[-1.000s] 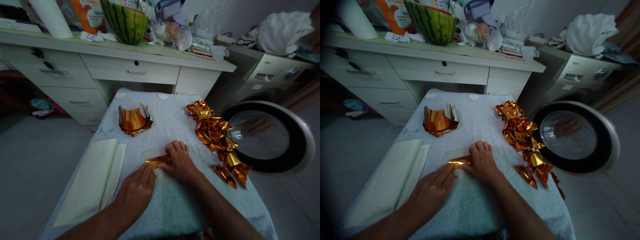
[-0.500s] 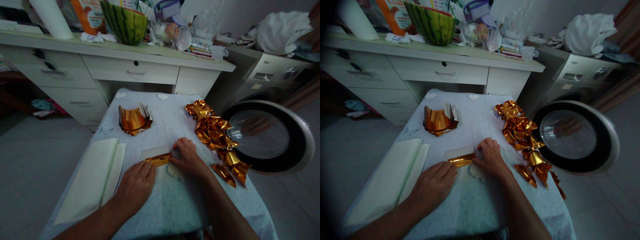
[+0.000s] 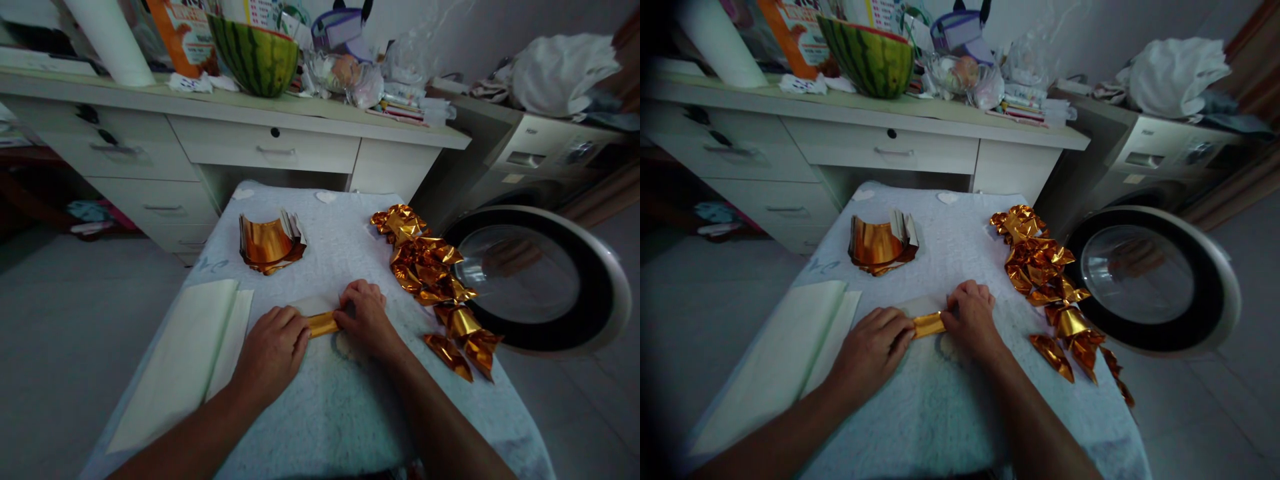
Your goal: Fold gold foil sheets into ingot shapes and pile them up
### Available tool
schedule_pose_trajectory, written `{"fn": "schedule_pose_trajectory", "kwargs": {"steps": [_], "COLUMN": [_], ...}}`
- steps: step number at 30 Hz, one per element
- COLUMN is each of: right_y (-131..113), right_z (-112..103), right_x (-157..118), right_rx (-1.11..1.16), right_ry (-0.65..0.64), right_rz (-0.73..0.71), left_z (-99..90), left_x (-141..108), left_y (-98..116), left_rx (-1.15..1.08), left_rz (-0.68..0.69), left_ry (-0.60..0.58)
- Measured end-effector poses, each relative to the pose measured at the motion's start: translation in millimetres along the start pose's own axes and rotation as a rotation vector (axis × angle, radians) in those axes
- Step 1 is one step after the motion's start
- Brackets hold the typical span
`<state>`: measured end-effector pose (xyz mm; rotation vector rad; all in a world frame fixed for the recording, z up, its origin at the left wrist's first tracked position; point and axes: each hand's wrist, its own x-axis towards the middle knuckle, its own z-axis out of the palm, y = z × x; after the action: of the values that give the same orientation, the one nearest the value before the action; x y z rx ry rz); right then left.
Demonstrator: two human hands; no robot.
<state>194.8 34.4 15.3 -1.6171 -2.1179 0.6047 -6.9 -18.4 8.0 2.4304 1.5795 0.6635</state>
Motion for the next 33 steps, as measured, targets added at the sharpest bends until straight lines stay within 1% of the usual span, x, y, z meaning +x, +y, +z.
{"fn": "schedule_pose_trajectory", "kwargs": {"steps": [1,3,6,8,9,12,15,18,21,23,26,29,33], "right_y": [0,1,3,5,6,7,5,2,-2,-3,-3,-3,-4], "right_z": [-1,-3,-4,-3,-2,2,4,5,4,3,2,1,-1], "right_x": [0,2,4,5,5,5,4,4,4,4,1,-2,-4], "right_rx": [0.019,0.062,0.185,0.316,0.387,0.558,0.718,0.884,0.985,1.022,1.046,1.075,1.042], "right_ry": [-0.003,0.005,0.027,0.017,0.007,-0.007,-0.044,-0.104,-0.15,-0.186,-0.221,-0.216,-0.217], "right_rz": [-0.001,-0.014,-0.091,-0.112,-0.095,-0.014,0.006,0.03,0.056,0.05,0.055,0.053,-0.006], "left_z": [0.6,2.2,5.8,7.6,8.0,6.5,2.0,-2.9,-6.6,-8.3,-10.3,-11.0,-10.3], "left_x": [1,3,4,4,4,4,7,12,17,18,17,15,16], "left_y": [0,0,-1,-3,-4,-6,-5,-3,-3,-4,-5,-6,-5], "left_rx": [-0.004,-0.009,-0.047,-0.118,-0.165,-0.366,-0.675,-0.985,-1.161,-1.191,-1.173,-1.126,-1.1], "left_rz": [-0.021,-0.066,-0.134,-0.174,-0.2,-0.317,-0.421,-0.507,-0.577,-0.58,-0.564,-0.567,-0.553], "left_ry": [0.012,0.074,0.171,0.182,0.182,0.183,0.193,0.24,0.263,0.281,0.301,0.297,0.312]}}
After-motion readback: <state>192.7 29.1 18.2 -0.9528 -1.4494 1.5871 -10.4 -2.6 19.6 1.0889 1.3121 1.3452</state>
